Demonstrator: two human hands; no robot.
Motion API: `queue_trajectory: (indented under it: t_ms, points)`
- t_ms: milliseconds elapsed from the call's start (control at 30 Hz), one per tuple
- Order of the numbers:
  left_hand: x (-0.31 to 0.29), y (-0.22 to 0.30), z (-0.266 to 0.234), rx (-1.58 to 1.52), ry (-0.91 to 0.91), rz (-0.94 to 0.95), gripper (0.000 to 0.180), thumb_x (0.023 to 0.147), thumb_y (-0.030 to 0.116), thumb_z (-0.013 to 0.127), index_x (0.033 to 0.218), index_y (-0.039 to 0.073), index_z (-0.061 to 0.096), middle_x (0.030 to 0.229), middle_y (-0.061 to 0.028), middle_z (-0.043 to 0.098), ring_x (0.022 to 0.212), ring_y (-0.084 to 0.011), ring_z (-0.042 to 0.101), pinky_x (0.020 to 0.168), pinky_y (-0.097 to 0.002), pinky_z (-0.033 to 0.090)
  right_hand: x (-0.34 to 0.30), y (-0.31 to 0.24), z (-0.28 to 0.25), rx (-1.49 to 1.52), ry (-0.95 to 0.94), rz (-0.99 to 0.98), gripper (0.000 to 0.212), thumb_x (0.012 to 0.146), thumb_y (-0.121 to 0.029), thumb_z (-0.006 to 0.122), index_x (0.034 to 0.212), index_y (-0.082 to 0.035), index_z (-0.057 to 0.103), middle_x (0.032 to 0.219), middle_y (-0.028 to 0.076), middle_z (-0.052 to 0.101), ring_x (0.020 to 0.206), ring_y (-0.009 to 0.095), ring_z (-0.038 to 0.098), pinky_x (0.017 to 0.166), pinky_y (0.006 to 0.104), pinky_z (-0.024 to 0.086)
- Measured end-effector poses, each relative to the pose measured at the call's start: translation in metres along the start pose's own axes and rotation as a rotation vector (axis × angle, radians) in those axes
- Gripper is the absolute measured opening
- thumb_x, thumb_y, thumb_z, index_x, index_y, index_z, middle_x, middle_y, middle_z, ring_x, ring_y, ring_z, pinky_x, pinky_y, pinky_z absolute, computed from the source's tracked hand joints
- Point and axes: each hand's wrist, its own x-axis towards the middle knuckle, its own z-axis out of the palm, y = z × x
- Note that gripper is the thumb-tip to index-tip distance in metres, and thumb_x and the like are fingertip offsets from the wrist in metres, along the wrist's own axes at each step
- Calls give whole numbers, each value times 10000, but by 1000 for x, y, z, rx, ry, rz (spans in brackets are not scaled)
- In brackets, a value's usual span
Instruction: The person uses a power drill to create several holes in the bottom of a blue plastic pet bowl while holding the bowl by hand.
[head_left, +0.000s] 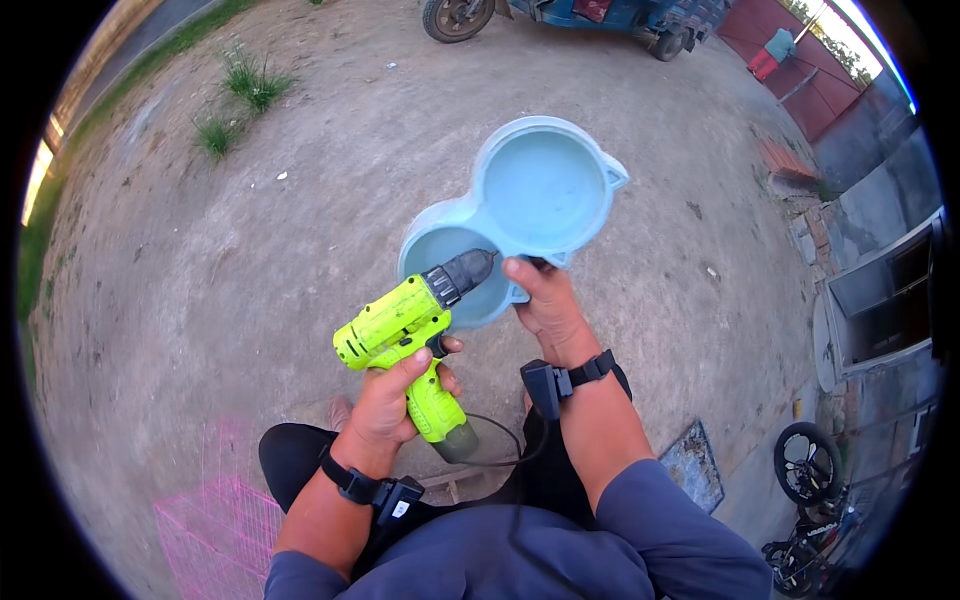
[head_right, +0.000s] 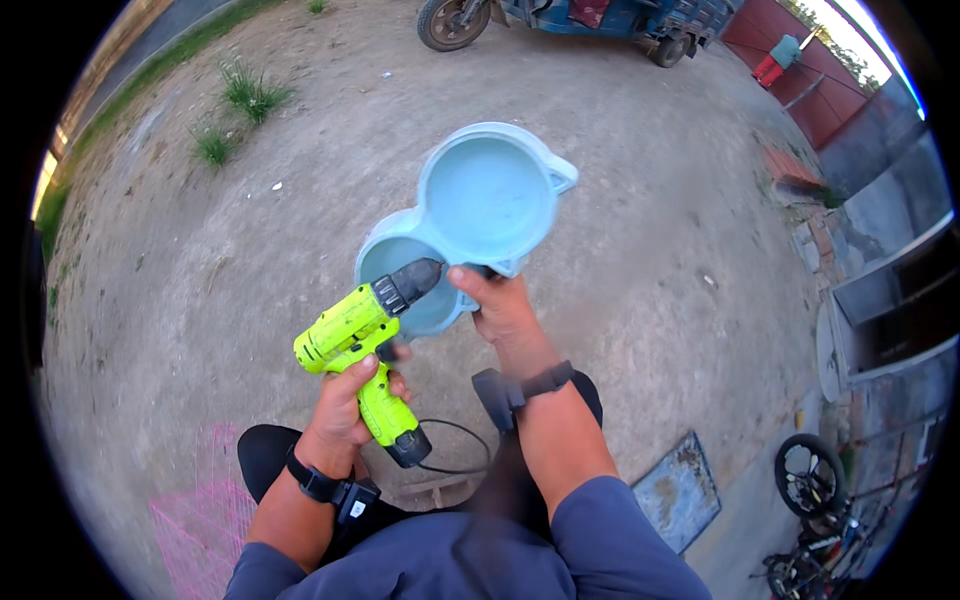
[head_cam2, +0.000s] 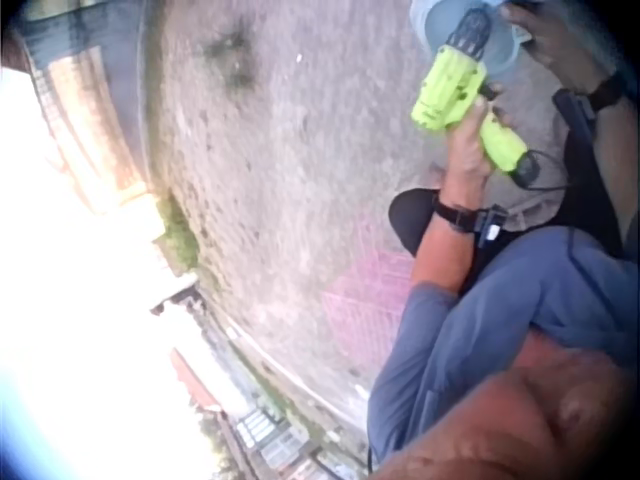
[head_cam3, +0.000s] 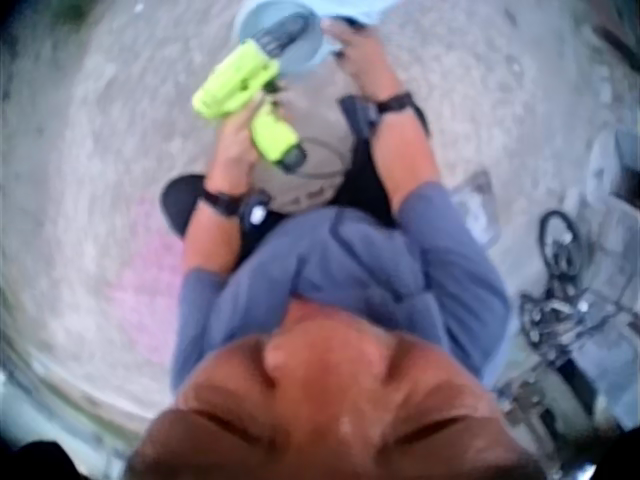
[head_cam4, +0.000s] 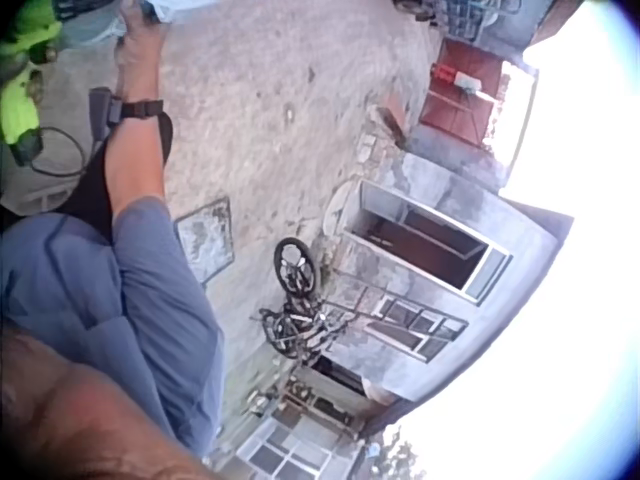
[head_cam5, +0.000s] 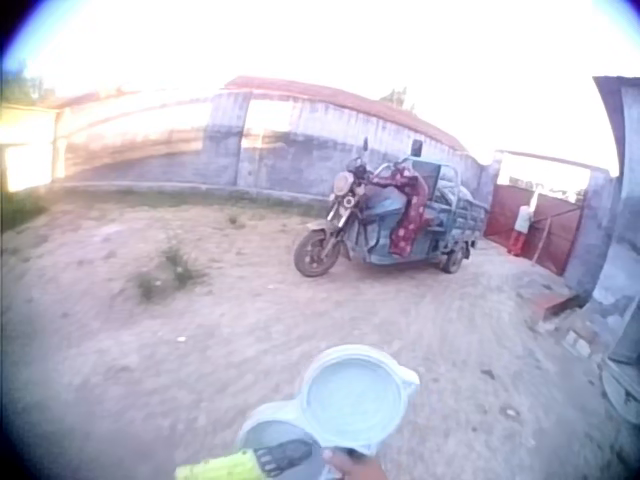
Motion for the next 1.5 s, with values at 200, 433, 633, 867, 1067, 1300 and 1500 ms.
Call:
queue_trajectory:
  t_ms: [200,433,633,867,1067,1300,1500]
  points:
    - [-3,0,-5,-71,-28,-17,441,911,159,634,1313,43,497,1118,-167,642,743,-221,664,661,-394,586,1,-16,-6,7,22,-40,614,750,-29,785,1302,-43,517,1238,74,586,1139,206,562,945,381,481]
    - [-3,4,3,72,19,28,454,902,174,639,1308,28,499,1089,-166,651,722,-220,659,655,-394,583,4,-14,-10,-20,46,-52,585,752,-23,777,1286,-41,537,1224,77,607,1131,204,573,943,379,484]
    - [-3,7,3,59,-1,44,453,883,70,655,1312,51,513,1122,-159,643,769,-214,668,654,-343,578,3,-14,-4,61,74,-20,541,777,-41,760,1272,-36,542,1192,87,622,1086,219,606,924,387,511]
    - [-1,8,6,269,-31,202,471,878,9,661,1323,49,512,1128,-130,645,941,-196,641,720,-315,570,6,-12,-14,83,109,74,531,804,-77,742,1285,-29,524,1183,103,620,1078,228,615,907,395,529]
    - [-9,7,-8,783,-8,366,453,871,13,677,1299,37,531,1118,-113,658,916,-178,653,750,-318,568,3,-14,-11,7,82,55,540,805,-71,738,1295,-24,515,1194,103,617,1084,227,611,915,386,521]
    - [-12,21,-9,261,45,140,471,848,-31,649,1299,30,525,1108,-159,654,911,-245,670,671,-322,576,8,-34,-21,44,201,-31,570,832,-183,723,1323,-18,484,1225,130,606,1131,268,602,949,447,517]
    - [-18,30,-23,314,105,277,467,859,17,655,1307,41,522,1124,-179,643,837,-234,665,659,-324,576,11,-58,-29,66,209,-75,594,834,-232,731,1330,-30,475,1225,132,611,1143,293,600,966,483,513]
